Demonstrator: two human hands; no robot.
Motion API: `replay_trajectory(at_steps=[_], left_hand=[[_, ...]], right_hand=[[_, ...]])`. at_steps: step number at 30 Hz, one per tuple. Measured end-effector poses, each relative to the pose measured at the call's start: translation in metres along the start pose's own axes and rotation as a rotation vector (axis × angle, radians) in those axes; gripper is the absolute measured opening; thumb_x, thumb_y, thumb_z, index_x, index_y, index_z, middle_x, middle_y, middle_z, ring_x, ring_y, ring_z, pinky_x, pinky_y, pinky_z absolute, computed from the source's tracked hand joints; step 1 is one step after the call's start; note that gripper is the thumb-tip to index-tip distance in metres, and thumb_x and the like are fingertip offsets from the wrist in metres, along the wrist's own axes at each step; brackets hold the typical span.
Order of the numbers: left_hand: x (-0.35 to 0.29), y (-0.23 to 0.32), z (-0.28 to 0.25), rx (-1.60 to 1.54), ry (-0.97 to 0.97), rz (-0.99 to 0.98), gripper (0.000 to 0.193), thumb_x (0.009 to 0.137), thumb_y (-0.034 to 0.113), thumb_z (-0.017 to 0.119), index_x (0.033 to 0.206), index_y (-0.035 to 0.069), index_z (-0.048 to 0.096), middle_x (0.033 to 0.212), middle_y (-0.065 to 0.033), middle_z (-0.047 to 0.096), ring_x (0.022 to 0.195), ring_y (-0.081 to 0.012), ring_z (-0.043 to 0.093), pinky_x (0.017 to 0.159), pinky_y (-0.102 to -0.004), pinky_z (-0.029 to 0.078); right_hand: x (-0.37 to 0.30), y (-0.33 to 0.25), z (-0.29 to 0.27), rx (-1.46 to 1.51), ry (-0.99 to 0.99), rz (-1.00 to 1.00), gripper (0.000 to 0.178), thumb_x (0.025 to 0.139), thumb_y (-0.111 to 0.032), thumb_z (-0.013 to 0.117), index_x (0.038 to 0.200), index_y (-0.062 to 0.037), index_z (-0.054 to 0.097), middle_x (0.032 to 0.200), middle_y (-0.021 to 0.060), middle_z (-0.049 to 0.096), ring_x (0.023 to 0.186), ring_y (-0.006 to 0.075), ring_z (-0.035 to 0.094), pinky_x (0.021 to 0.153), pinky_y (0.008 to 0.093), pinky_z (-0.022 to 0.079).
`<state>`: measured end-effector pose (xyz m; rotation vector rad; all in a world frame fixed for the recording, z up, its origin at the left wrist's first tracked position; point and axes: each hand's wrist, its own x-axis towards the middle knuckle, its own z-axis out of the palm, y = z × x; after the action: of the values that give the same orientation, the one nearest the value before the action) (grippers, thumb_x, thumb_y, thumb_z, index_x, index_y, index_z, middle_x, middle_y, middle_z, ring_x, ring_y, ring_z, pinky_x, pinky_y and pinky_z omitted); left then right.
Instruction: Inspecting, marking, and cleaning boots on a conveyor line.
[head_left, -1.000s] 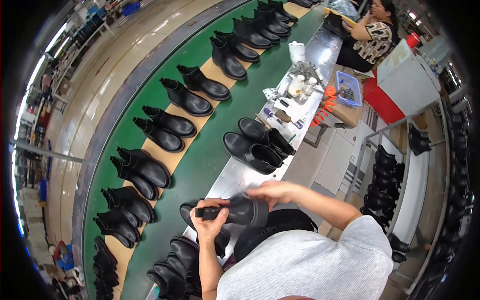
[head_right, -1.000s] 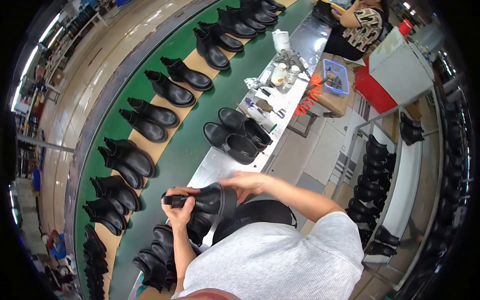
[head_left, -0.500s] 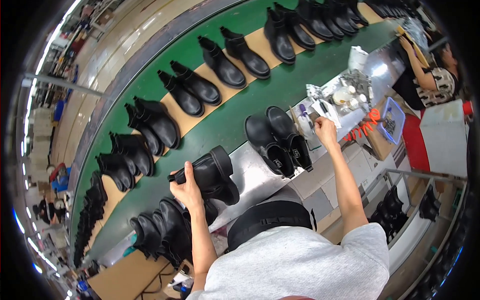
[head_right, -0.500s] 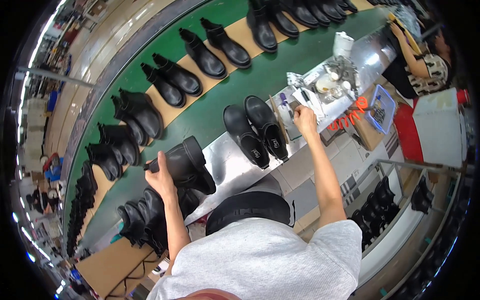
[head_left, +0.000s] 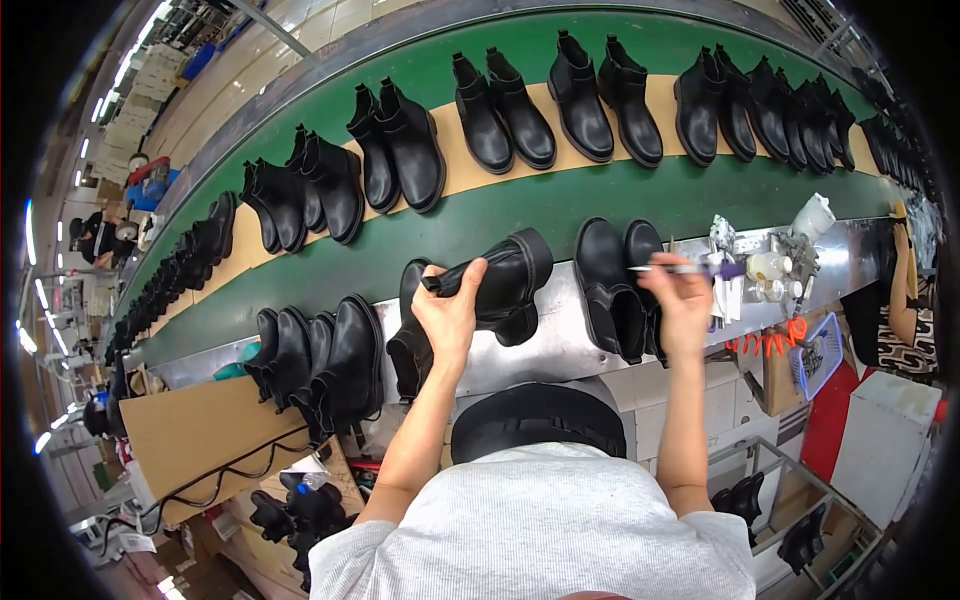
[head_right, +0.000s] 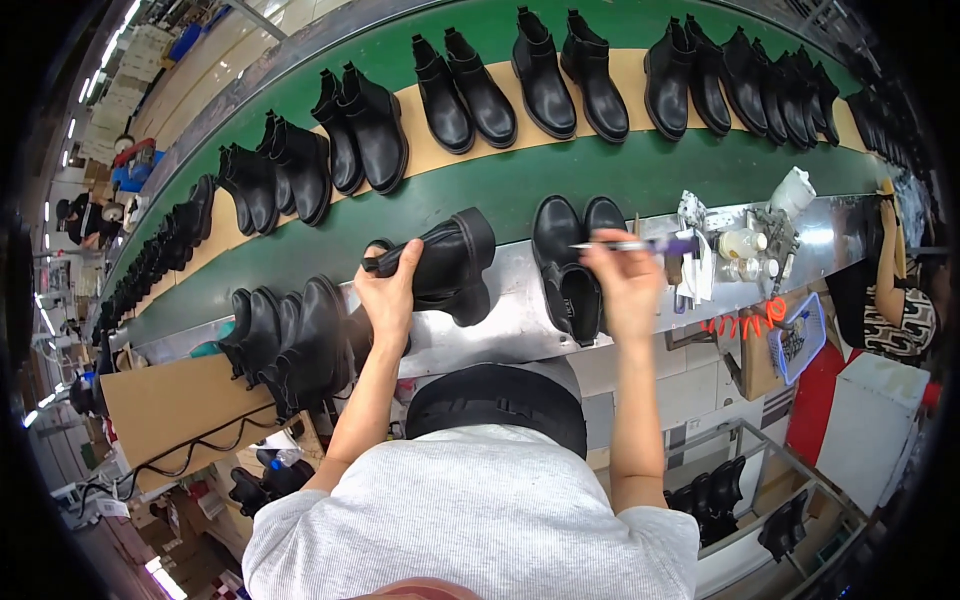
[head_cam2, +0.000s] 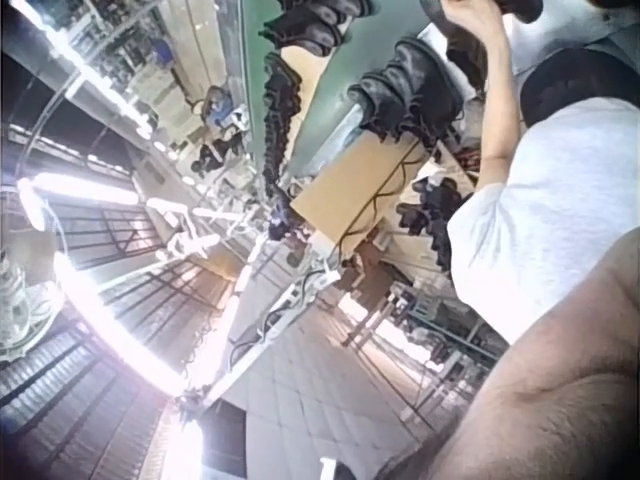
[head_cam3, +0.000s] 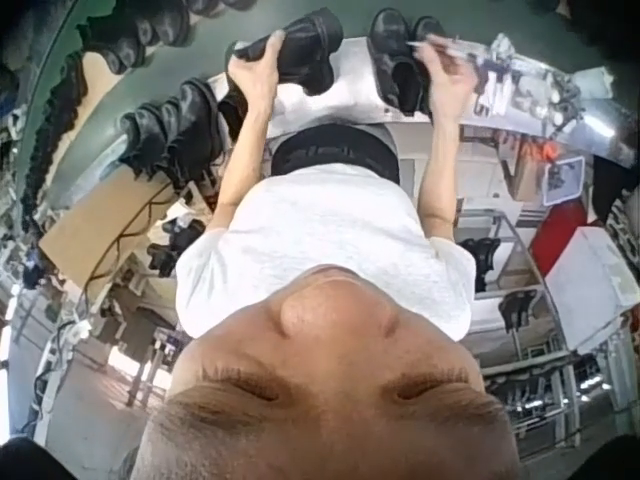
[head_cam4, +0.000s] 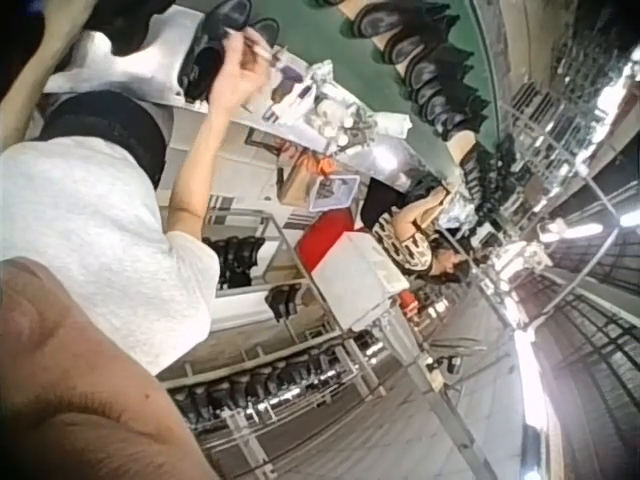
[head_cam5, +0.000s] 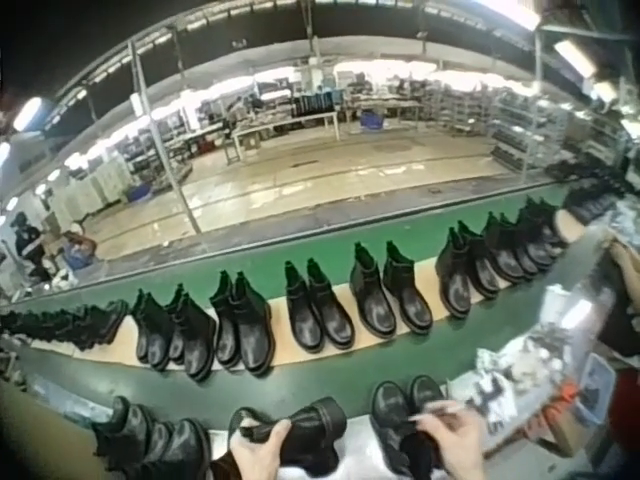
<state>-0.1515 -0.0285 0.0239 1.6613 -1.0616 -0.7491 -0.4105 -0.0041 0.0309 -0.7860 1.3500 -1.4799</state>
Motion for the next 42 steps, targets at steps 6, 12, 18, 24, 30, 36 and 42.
replay_trajectory(at_steps=[6,12,18,24,30,36,42], left_hand=[[-0.019,0.011,0.002,-0.122,0.054,-0.008,0.028,0.072,0.018,0.076,0.07,-0.001,0.055,0.063,0.0023,0.053,0.058,-0.0032,0.043,0.055,-0.0182,0.038],[-0.026,0.005,-0.005,-0.194,0.083,-0.02,0.025,0.073,0.015,0.075,0.074,-0.002,0.057,0.065,0.001,0.056,0.059,-0.0033,0.046,0.056,-0.0177,0.04],[-0.023,0.002,-0.003,-0.206,0.086,-0.035,0.027,0.073,0.016,0.075,0.073,-0.002,0.057,0.064,-0.0004,0.056,0.06,-0.0044,0.047,0.056,-0.0191,0.041],[0.054,-0.023,-0.005,-0.275,-0.276,-0.162,0.027,0.075,0.021,0.072,0.067,0.006,0.051,0.066,0.0017,0.052,0.06,-0.0066,0.047,0.056,-0.022,0.04],[0.112,0.017,0.011,-0.48,-0.53,-0.142,0.021,0.076,0.019,0.067,0.07,0.004,0.053,0.067,-0.0033,0.056,0.058,-0.0095,0.053,0.053,-0.0218,0.042],[0.129,0.03,0.035,-0.476,-0.875,-0.077,0.02,0.074,0.016,0.067,0.064,0.006,0.052,0.061,0.0002,0.051,0.055,-0.0052,0.05,0.049,-0.0204,0.039],[0.129,0.018,0.061,-0.329,-1.061,-0.06,0.02,0.069,0.017,0.071,0.065,0.01,0.053,0.064,0.0053,0.05,0.059,-0.0036,0.046,0.055,-0.0203,0.036]], right_hand=[[-0.027,0.039,0.09,0.031,-0.105,-0.113,0.016,0.076,-0.002,0.067,0.092,0.0001,0.065,0.088,0.0057,0.062,0.077,0.01,0.058,0.065,0.0217,0.047],[-0.027,0.05,0.103,-0.224,-0.134,-0.315,0.019,0.073,0.0,0.067,0.092,0.0002,0.064,0.091,0.0126,0.064,0.077,0.0178,0.062,0.069,0.0265,0.049],[-0.028,0.048,0.104,-0.296,-0.15,-0.505,0.014,0.072,0.004,0.064,0.086,0.0013,0.061,0.09,0.0151,0.064,0.081,0.0223,0.063,0.074,0.0283,0.049],[-0.037,0.036,0.087,-0.251,-0.115,-0.369,0.011,0.074,0.005,0.062,0.084,0.0015,0.059,0.09,0.0119,0.062,0.085,0.0182,0.062,0.069,0.0259,0.049],[-0.018,-0.023,0.016,-0.256,0.196,-0.364,0.013,0.084,-0.001,0.055,0.096,0.0017,0.052,0.1,0.0133,0.056,0.089,0.0193,0.06,0.07,0.0269,0.054],[0.025,-0.004,-0.112,-0.842,0.308,-0.118,0.019,0.08,-0.013,0.06,0.09,0.0026,0.056,0.07,0.0147,0.063,0.068,0.0195,0.064,0.056,0.0311,0.05],[0.056,0.056,-0.162,-1.466,0.033,0.204,0.033,0.067,-0.02,0.064,0.092,0.0014,0.061,0.083,0.0237,0.063,0.084,0.0385,0.06,0.076,0.0426,0.047]])
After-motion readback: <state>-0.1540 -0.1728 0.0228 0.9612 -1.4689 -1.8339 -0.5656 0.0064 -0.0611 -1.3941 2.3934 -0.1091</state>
